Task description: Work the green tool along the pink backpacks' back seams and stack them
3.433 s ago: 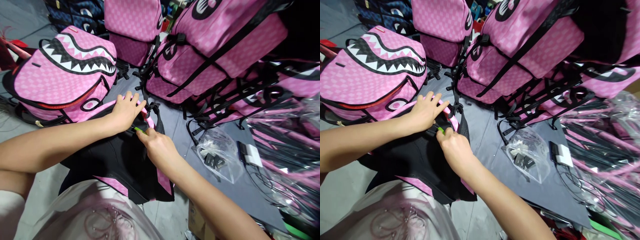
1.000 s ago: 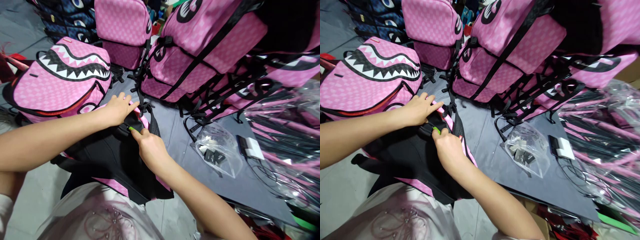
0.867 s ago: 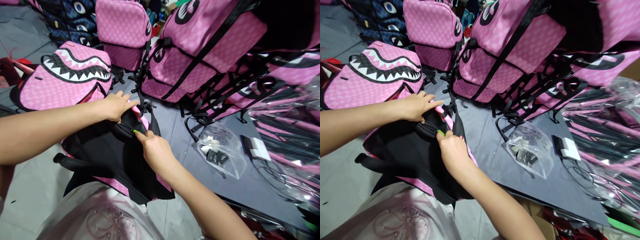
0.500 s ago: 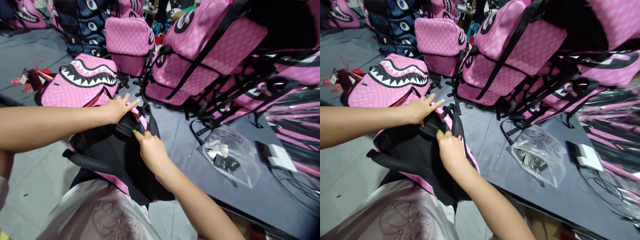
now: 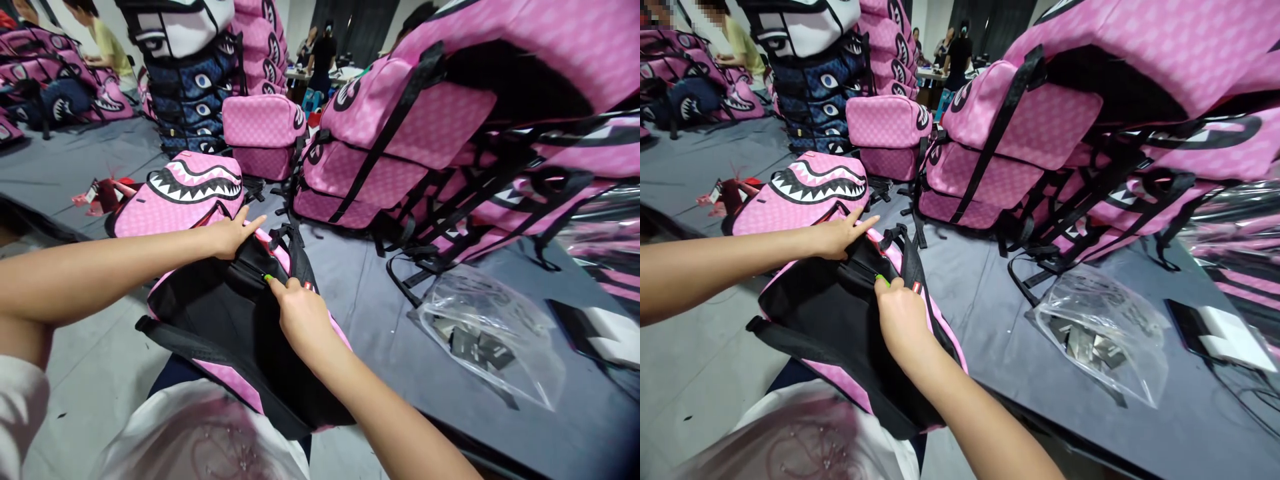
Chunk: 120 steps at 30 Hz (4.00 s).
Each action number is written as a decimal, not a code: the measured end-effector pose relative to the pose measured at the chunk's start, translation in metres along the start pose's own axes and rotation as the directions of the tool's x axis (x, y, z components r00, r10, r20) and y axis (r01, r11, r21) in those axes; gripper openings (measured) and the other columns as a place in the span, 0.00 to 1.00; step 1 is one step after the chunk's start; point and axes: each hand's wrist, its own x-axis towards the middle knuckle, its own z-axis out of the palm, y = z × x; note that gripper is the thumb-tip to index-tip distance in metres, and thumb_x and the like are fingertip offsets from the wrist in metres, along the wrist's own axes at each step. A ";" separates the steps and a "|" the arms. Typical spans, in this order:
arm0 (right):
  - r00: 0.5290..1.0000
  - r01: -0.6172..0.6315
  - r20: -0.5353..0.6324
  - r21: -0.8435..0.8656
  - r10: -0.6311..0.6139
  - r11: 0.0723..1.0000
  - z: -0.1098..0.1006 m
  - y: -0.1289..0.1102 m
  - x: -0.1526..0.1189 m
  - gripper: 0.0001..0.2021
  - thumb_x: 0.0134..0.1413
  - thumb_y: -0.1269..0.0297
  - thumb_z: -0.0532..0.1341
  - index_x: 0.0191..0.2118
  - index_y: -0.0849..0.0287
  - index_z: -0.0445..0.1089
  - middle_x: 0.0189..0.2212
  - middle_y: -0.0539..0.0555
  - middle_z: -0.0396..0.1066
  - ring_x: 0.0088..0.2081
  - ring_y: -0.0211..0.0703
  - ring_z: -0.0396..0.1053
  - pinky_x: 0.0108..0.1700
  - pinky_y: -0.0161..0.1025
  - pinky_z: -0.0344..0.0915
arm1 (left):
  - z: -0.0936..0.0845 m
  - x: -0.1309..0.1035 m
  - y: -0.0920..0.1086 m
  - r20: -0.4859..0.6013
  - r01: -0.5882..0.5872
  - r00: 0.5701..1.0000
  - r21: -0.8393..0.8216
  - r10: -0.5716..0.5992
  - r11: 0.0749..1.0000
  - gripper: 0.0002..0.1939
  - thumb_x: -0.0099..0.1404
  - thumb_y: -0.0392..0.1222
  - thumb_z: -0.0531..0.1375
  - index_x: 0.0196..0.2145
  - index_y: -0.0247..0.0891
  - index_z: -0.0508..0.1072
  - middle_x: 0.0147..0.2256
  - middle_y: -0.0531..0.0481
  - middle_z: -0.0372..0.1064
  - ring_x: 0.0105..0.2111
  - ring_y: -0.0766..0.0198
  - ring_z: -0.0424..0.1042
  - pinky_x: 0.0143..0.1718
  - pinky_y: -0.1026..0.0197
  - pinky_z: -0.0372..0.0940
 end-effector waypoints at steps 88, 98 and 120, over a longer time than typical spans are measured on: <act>0.986 -0.012 -0.068 0.882 0.153 0.471 0.032 -0.035 0.094 0.13 0.66 0.61 0.56 0.48 0.51 0.76 0.33 0.48 0.80 0.31 0.40 0.73 0.31 0.35 0.56 | 0.024 0.031 -0.047 -0.010 0.020 1.000 -0.307 -0.024 0.951 0.52 0.59 0.41 0.65 0.73 0.41 0.41 0.27 0.55 0.65 0.31 0.59 0.71 0.33 0.61 0.61; 0.977 -0.074 -0.061 0.798 0.203 0.598 0.033 -0.047 0.095 0.13 0.69 0.61 0.53 0.48 0.53 0.75 0.39 0.51 0.81 0.38 0.42 0.76 0.36 0.36 0.60 | 0.028 0.032 -0.047 -0.040 0.009 0.999 -0.317 -0.023 0.948 0.49 0.59 0.41 0.65 0.72 0.42 0.45 0.25 0.56 0.64 0.30 0.60 0.71 0.33 0.61 0.62; 0.964 -0.086 -0.080 0.810 0.254 0.580 0.047 -0.043 0.084 0.17 0.69 0.64 0.52 0.57 0.53 0.71 0.49 0.54 0.79 0.44 0.43 0.78 0.48 0.36 0.68 | 0.026 0.037 -0.055 0.133 0.035 0.991 -0.308 0.007 0.951 0.63 0.58 0.51 0.67 0.72 0.38 0.24 0.43 0.42 0.74 0.39 0.53 0.76 0.39 0.58 0.66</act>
